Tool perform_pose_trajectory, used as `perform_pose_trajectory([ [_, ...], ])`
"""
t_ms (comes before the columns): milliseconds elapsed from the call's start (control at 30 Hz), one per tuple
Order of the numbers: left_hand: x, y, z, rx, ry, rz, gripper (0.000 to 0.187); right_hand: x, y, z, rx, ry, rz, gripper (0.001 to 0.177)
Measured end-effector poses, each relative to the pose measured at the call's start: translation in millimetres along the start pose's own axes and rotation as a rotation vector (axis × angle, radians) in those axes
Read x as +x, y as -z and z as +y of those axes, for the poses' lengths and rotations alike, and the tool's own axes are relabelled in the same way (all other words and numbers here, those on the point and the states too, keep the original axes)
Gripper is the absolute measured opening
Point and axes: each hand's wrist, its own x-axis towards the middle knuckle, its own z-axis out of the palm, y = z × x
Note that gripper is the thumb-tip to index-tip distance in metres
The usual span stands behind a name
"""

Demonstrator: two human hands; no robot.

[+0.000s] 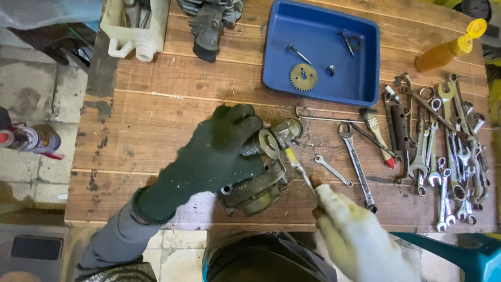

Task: The person disassembles a motorcycle engine cylinder head by hand and with wrenches. They remove internal components including valves and fasteners, placing smaller parts into a blue tray on a wooden workbench.

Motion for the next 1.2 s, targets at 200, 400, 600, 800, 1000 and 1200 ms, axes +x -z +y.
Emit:
perform_pose_trajectory([
  [200, -6, -9, -8, 0.026, 0.107, -0.109, 0.054, 47, -26, 35, 0.207, 0.238, 0.151, 0.056],
  [400, -6, -10, -11, 0.013, 0.233, -0.237, 0.060, 65, -1, 19, 0.222, 0.074, 0.028, 0.053],
  [600, 1, -3, -5, -0.019, 0.258, -0.258, 0.058, 83, 20, 0, 0.224, 0.003, -0.181, 0.063],
  [800, 6, 1, -3, -0.033, 0.256, -0.261, 0.058, 99, 13, 15, 0.159, -0.061, -0.257, 0.066],
  [1000, 1, -1, -8, -0.027, 0.235, -0.268, 0.069, 96, 13, 37, 0.170, 0.226, -0.158, 0.054],
  [1200, 8, 0, -5, -0.050, 0.259, -0.284, 0.054, 101, 14, 46, 0.131, 0.248, -0.137, 0.060],
])
